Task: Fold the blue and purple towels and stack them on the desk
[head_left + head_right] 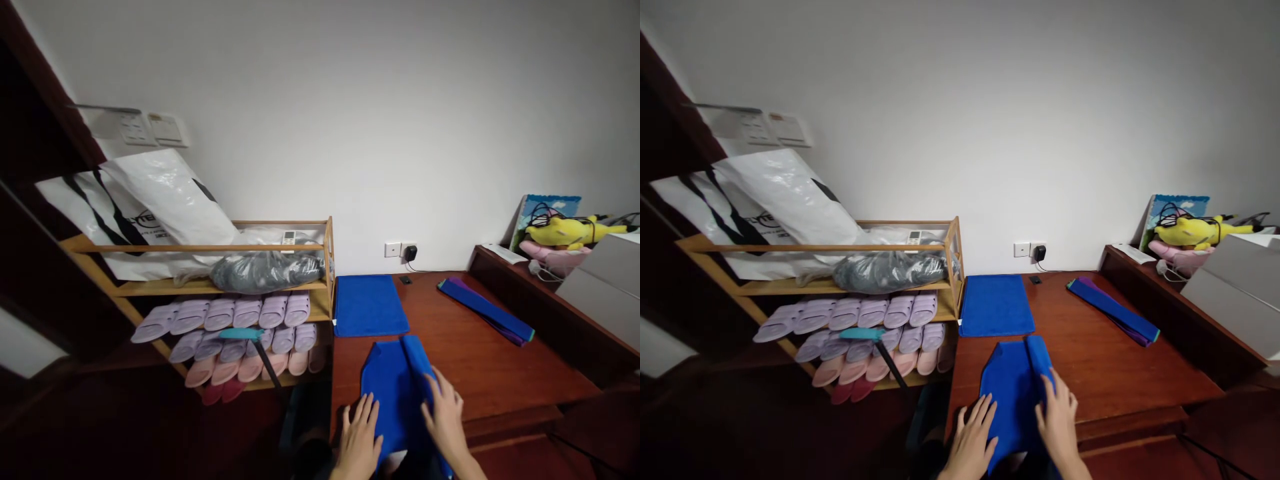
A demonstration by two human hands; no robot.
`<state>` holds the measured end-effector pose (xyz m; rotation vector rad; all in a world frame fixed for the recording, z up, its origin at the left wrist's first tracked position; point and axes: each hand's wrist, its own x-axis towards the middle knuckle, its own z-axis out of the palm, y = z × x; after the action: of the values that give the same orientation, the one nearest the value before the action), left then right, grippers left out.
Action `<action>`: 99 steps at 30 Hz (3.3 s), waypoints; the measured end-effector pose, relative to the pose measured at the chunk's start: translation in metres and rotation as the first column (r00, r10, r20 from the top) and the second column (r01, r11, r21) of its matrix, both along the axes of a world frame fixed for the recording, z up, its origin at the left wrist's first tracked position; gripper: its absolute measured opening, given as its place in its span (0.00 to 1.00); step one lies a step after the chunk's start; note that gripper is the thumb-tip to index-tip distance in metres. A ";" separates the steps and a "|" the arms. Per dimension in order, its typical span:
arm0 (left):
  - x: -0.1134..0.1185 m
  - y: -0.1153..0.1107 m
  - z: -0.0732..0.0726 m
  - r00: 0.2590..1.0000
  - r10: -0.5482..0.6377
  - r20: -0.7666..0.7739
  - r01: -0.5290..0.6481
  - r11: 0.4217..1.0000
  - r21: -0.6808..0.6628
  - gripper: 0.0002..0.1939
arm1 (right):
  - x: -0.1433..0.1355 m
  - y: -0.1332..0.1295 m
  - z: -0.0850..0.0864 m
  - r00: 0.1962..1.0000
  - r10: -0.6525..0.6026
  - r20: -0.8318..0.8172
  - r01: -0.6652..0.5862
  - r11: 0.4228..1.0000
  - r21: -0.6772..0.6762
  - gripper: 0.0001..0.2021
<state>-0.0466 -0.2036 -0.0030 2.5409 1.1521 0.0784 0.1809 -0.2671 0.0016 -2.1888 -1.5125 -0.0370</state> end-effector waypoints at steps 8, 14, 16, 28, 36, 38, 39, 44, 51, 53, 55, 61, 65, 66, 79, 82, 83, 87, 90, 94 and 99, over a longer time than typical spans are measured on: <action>-0.026 0.000 0.017 0.993 0.108 -0.051 -0.112 0.989 -0.092 0.31 | -0.049 0.015 -0.019 0.940 0.333 -0.078 -0.342 0.919 -0.198 0.27; -0.038 -0.002 0.015 0.984 0.174 -0.039 -0.176 0.983 -0.047 0.27 | 0.074 -0.010 -0.017 0.967 0.200 0.160 -0.147 0.945 -0.293 0.24; -0.037 -0.001 0.011 0.981 0.186 -0.050 -0.187 0.982 -0.022 0.26 | 0.109 -0.021 -0.013 0.974 0.042 0.222 0.021 0.962 -0.274 0.23; 0.029 0.016 -0.010 0.993 0.058 0.099 -0.082 0.962 0.260 0.28 | -0.023 0.029 -0.019 0.958 0.220 -0.182 -0.231 0.972 -0.045 0.27; 0.001 0.037 -0.008 0.997 -0.006 0.075 -0.013 0.969 0.248 0.28 | 0.113 -0.015 -0.044 0.974 0.129 0.188 -0.087 0.972 -0.217 0.29; -0.005 0.038 -0.005 0.997 -0.013 0.071 -0.004 0.972 0.237 0.28 | 0.157 -0.035 -0.044 0.960 0.085 0.268 -0.004 0.957 -0.289 0.30; -0.007 0.037 -0.004 0.997 -0.015 0.069 -0.002 0.972 0.235 0.28 | 0.177 -0.043 -0.044 0.954 0.061 0.295 0.042 0.944 -0.328 0.29; -0.026 0.033 -0.004 0.998 -0.030 0.057 0.014 0.965 0.261 0.29 | 0.226 -0.056 -0.032 0.892 -0.150 0.426 0.334 0.855 -0.398 0.25; -0.049 0.031 -0.003 0.998 0.026 0.058 -0.038 0.974 0.222 0.29 | 0.112 -0.012 -0.031 0.969 0.105 0.225 -0.083 0.991 -0.106 0.26; -0.051 0.031 -0.001 0.998 0.018 0.062 -0.031 0.976 0.217 0.29 | 0.084 -0.004 -0.040 0.966 0.222 0.133 -0.204 0.970 -0.131 0.27; -0.052 0.030 0.000 0.998 0.016 0.063 -0.029 0.978 0.208 0.29 | 0.083 -0.003 -0.049 0.973 0.210 0.098 -0.193 0.968 -0.158 0.27; -0.051 0.029 0.001 0.996 0.027 0.087 -0.044 0.980 0.192 0.29 | 0.198 -0.033 -0.065 0.980 0.029 0.196 0.026 0.962 -0.273 0.31; -0.051 0.030 0.000 0.994 0.027 0.101 -0.043 0.986 0.162 0.28 | 0.267 -0.058 -0.064 0.962 -0.107 0.253 0.200 0.903 -0.379 0.29; -0.051 0.031 0.000 0.994 0.026 0.105 -0.042 0.987 0.155 0.29 | 0.278 -0.061 -0.063 0.950 -0.152 0.274 0.256 0.881 -0.398 0.29; -0.049 0.033 0.002 0.997 0.035 0.062 -0.046 0.983 0.178 0.29 | 0.217 -0.012 -0.047 0.939 -0.199 0.279 0.230 0.970 -0.080 0.27; -0.050 0.033 0.002 0.998 0.031 0.063 -0.041 0.986 0.163 0.29 | 0.218 -0.008 -0.061 0.963 -0.247 0.112 0.262 0.953 -0.153 0.29; -0.051 0.033 0.002 0.997 0.028 0.066 -0.038 0.988 0.147 0.29 | 0.228 -0.010 -0.066 0.948 -0.310 0.078 0.319 0.934 -0.164 0.30; -0.054 0.039 0.003 0.989 0.049 0.141 -0.058 0.996 0.063 0.26 | 0.285 -0.030 -0.074 0.870 -0.493 -0.005 0.481 0.851 -0.209 0.30; -0.051 0.061 0.002 0.926 0.175 0.333 -0.170 0.984 -0.045 0.17 | 0.319 -0.039 -0.071 0.791 -0.609 -0.065 0.574 0.774 -0.267 0.29; -0.043 0.111 -0.004 0.632 0.595 0.497 -0.482 0.804 -0.349 0.19 | 0.327 -0.028 -0.060 0.739 -0.646 -0.189 0.581 0.754 -0.305 0.26; -0.044 0.146 -0.010 0.556 0.727 0.404 -0.459 0.673 -0.580 0.25 | 0.320 -0.004 -0.043 0.727 -0.624 -0.285 0.579 0.781 -0.234 0.20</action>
<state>-0.0901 -0.0576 -0.0132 1.4345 1.4990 0.7046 0.5005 -0.2713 -0.0411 -2.5365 -0.5720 0.2348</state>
